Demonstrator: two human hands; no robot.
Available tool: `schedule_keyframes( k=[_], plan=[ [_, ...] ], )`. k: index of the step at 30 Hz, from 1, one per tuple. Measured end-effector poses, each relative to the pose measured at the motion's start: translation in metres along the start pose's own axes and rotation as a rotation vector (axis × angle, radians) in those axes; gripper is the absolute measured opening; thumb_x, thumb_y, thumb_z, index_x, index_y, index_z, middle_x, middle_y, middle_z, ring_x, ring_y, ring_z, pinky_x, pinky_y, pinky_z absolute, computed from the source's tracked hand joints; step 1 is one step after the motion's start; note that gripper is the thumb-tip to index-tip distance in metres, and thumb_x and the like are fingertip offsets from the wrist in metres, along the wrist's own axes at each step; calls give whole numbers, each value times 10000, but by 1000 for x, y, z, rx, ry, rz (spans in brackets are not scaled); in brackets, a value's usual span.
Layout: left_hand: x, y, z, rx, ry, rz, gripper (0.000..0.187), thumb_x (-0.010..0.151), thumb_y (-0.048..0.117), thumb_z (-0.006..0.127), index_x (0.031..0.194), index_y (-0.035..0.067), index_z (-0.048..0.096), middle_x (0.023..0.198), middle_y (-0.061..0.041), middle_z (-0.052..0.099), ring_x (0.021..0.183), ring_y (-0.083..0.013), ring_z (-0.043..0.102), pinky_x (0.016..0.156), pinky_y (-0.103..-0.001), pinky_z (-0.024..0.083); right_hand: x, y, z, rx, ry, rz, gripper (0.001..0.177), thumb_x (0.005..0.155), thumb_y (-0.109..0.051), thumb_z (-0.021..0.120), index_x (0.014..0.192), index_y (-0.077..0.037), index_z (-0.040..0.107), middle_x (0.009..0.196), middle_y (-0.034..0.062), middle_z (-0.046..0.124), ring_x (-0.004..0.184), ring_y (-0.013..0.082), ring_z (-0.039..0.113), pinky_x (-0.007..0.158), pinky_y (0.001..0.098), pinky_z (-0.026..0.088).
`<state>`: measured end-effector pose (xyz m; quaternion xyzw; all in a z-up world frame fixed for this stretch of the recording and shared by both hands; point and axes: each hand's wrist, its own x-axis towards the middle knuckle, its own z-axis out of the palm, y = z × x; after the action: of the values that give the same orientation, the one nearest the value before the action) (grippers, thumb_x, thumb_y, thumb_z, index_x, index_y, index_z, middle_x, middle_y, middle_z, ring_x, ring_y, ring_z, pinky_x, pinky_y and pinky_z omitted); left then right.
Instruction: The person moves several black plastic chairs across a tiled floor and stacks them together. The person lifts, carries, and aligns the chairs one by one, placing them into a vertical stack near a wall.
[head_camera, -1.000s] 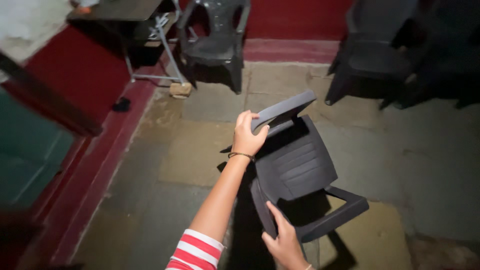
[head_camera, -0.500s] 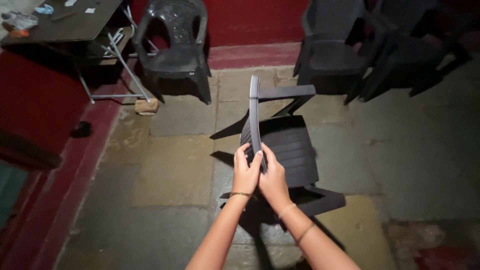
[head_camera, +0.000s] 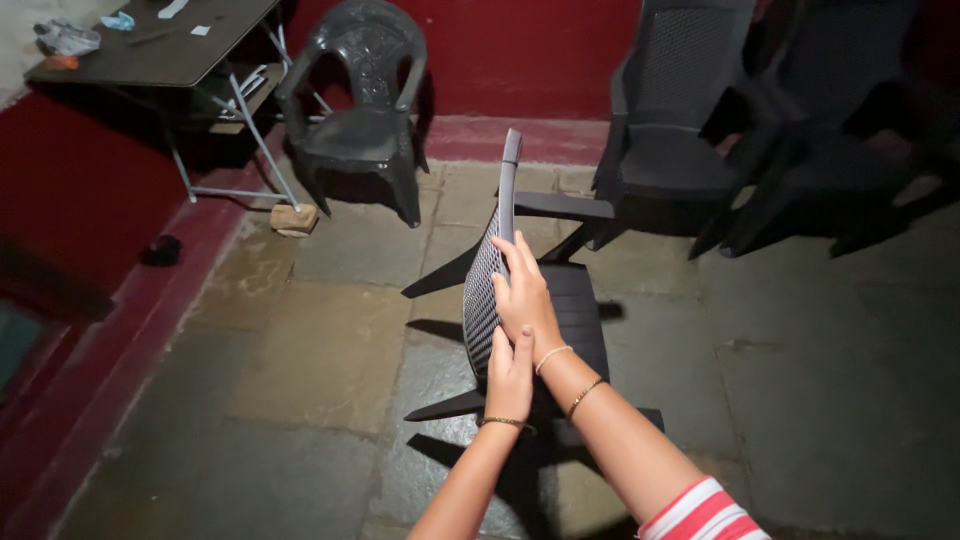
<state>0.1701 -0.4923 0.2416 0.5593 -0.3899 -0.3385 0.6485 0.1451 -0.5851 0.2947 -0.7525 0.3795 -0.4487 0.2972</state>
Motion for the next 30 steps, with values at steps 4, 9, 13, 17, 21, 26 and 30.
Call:
schedule_keyframes(
  k=[4,9,13,17,21,26,30],
  plan=[
    [7,-4,12,65,-5,53,443,1075,354,454,1224,-46,573,1117,-179,687,1030,-239,645,953,-352,487,20,16,-10,44,-65,-22,524,947,-80,590,1461,-141,506,1587,304,360,1341,479,493,1061,437,465],
    [16,-5,22,122,-6,71,435,1112,325,392,1244,-50,570,1129,-195,662,1043,-279,615,974,-366,472,36,33,-10,57,-94,-13,488,956,-81,577,1433,-177,554,1594,303,355,1314,466,536,1067,431,481],
    [23,-3,35,184,40,118,417,1099,283,382,1302,-45,538,1214,-208,668,1110,-322,637,998,-377,464,53,42,-11,72,-101,-44,438,953,-72,580,1378,-171,611,1586,311,353,1337,474,513,1083,434,468],
    [39,-12,50,195,33,127,416,1059,207,405,1369,-56,492,1271,-240,658,1175,-368,643,1018,-392,473,75,53,-18,77,-143,2,354,948,-71,562,1271,-165,671,1595,303,348,1315,466,529,1078,427,461],
    [59,-29,65,336,47,306,471,1049,152,433,1446,-101,425,1415,-304,557,1305,-432,548,1086,-432,419,103,70,-23,94,-153,6,311,949,-63,542,1214,-155,678,1589,305,356,1324,467,525,1089,423,450],
    [101,-28,98,377,74,272,732,892,197,686,1460,-109,340,1385,-330,532,1284,-459,531,1047,-448,440,145,103,-18,24,-149,10,330,945,-53,542,1233,-157,666,1574,326,343,1345,482,489,1101,429,440],
    [142,-16,127,318,138,251,718,877,209,729,1432,-85,380,1321,-318,578,1212,-463,577,1002,-459,471,186,137,-18,-28,-151,9,342,946,-55,534,1257,-152,638,1572,327,355,1326,494,489,1092,449,429]
  ],
)
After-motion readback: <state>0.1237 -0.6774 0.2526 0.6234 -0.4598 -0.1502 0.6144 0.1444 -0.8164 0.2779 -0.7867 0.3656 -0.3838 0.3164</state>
